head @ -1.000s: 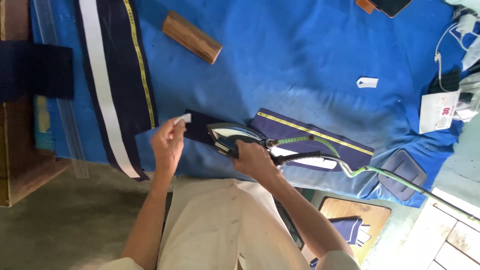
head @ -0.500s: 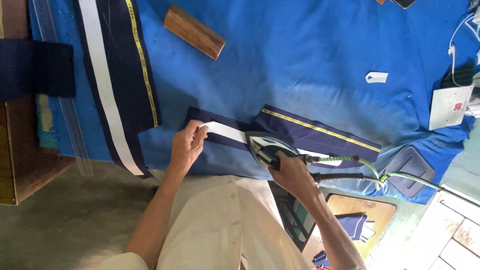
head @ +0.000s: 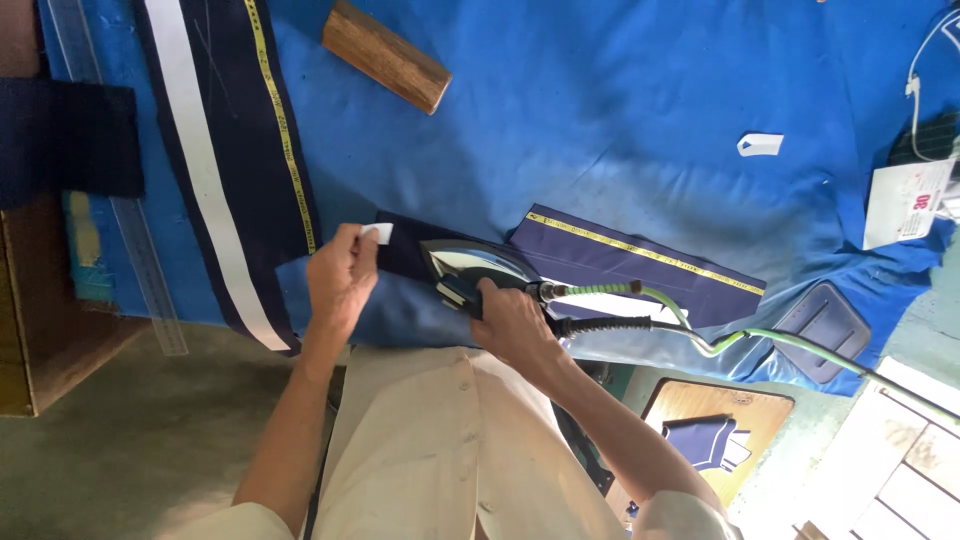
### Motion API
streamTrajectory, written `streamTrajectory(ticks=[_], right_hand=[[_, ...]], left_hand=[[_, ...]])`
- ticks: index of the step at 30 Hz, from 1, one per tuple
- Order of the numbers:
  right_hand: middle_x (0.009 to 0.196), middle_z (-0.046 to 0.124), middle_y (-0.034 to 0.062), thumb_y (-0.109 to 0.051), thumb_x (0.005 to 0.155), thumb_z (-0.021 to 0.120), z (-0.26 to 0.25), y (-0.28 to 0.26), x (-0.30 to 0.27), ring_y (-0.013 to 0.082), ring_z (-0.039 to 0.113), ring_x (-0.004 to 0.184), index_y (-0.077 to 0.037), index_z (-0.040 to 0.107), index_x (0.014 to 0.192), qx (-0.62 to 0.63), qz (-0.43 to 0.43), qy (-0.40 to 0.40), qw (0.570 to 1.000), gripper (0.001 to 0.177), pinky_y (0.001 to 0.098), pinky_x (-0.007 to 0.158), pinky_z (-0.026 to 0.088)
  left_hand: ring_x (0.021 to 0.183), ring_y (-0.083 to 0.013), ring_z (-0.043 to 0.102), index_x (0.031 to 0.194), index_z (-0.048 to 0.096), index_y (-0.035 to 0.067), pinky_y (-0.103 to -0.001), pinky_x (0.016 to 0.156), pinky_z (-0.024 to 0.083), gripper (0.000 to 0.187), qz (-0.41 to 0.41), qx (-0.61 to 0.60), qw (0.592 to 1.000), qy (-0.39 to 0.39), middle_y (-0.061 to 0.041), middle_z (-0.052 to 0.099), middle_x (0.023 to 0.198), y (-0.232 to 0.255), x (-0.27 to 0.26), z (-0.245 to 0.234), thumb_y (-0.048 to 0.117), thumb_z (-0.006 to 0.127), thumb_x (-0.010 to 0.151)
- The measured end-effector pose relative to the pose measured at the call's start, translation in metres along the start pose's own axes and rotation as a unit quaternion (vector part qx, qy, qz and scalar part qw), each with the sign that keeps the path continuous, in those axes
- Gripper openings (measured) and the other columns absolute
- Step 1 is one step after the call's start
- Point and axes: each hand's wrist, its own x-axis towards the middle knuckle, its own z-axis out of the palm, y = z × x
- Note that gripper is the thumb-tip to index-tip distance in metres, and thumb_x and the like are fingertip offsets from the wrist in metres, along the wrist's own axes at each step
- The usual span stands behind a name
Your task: The person irons a long dark fabric strip with a white stripe on a blue-covered worktable. They use a steam iron and a wooden pressing block, repeatedly pressing and smoothing the fabric while occasionally adjusting its position.
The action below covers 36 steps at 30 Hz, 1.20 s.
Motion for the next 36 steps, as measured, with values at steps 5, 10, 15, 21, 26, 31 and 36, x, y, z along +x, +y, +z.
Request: streamTrajectory(ticks=[5, 10, 15, 21, 26, 31, 36], right_hand=[[0.089, 0.075, 0.0183, -0.039, 0.082, 0.068, -0.005, -0.02, 0.017, 0.0429, 0.074, 0.093, -0.009, 0.065, 0.119, -0.026, -0.036, 0.011, 0.999, 0.048, 0.0535, 0.084, 0.059], [0.087, 0.076, 0.0184, -0.035, 0.079, 0.071, -0.032, -0.055, 0.012, 0.0418, 0.075, 0.089, -0.007, 0.068, 0.118, -0.036, -0.057, 0.018, 0.998, 0.047, 0.0516, 0.081, 0.061], [0.095, 0.076, 0.0155, -0.035, 0.082, 0.07, -0.046, -0.066, 0.013, 0.0388, 0.074, 0.1, -0.009, 0.068, 0.122, -0.017, -0.018, -0.039, 0.999, 0.048, 0.0504, 0.088, 0.061], [0.083, 0.067, 0.0185, -0.033, 0.086, 0.059, -0.048, -0.071, 0.017, 0.04, 0.065, 0.074, -0.005, 0.06, 0.096, -0.014, 0.013, -0.068, 0.998, 0.03, 0.0521, 0.059, 0.053], [0.083, 0.071, 0.0184, -0.039, 0.088, 0.06, -0.045, -0.069, 0.017, 0.0406, 0.067, 0.072, -0.005, 0.063, 0.097, -0.013, -0.017, -0.05, 0.999, 0.035, 0.0518, 0.06, 0.055], [0.079, 0.07, 0.0178, -0.042, 0.09, 0.058, -0.039, -0.063, 0.018, 0.0425, 0.066, 0.07, -0.005, 0.06, 0.091, -0.024, -0.027, -0.036, 0.999, 0.037, 0.0534, 0.058, 0.051], [0.068, 0.062, 0.0109, -0.061, 0.089, 0.058, -0.043, -0.063, 0.011, 0.0392, 0.06, 0.068, -0.009, 0.05, 0.09, -0.015, -0.067, -0.021, 0.997, 0.052, 0.048, 0.064, 0.042]], left_hand=[[0.072, -0.0386, 0.071, 0.097, 0.068, 0.011, -0.05, 0.066, 0.055, 0.02, 0.014, 0.031, 0.999, 0.016, -0.015, 0.07, 0.071, 0.0, 0.031, -0.028, 0.029, 0.064, 0.108], [0.07, -0.0381, 0.072, 0.101, 0.069, 0.01, -0.05, 0.066, 0.054, 0.027, 0.044, 0.063, 0.996, 0.039, -0.014, 0.07, 0.072, -0.016, 0.076, -0.04, 0.035, 0.065, 0.111], [0.099, -0.0323, 0.067, 0.134, 0.064, 0.0, -0.04, 0.084, 0.058, 0.045, 0.346, 0.113, 0.903, 0.227, -0.015, 0.06, 0.108, 0.025, 0.127, -0.051, 0.038, 0.057, 0.111], [0.15, -0.0499, 0.021, 0.156, 0.055, 0.005, -0.076, 0.115, 0.022, 0.075, 0.428, 0.19, 0.88, -0.074, -0.023, 0.027, 0.166, 0.081, 0.177, -0.039, -0.006, 0.085, 0.087], [0.122, -0.0406, 0.05, 0.147, 0.063, 0.012, -0.065, 0.114, 0.029, 0.071, 0.494, 0.241, 0.835, 0.005, -0.016, 0.058, 0.131, 0.067, 0.213, -0.005, 0.02, 0.09, 0.081], [0.092, -0.031, 0.055, 0.136, 0.058, 0.013, -0.045, 0.077, 0.051, 0.071, 0.468, 0.199, 0.86, -0.032, -0.012, 0.052, 0.106, 0.082, 0.187, 0.0, 0.048, 0.087, 0.082], [0.091, -0.0236, 0.057, 0.148, 0.055, 0.019, -0.038, 0.081, 0.045, 0.072, 0.494, 0.276, 0.821, 0.079, -0.005, 0.06, 0.112, 0.082, 0.169, 0.002, 0.058, 0.076, 0.091]])
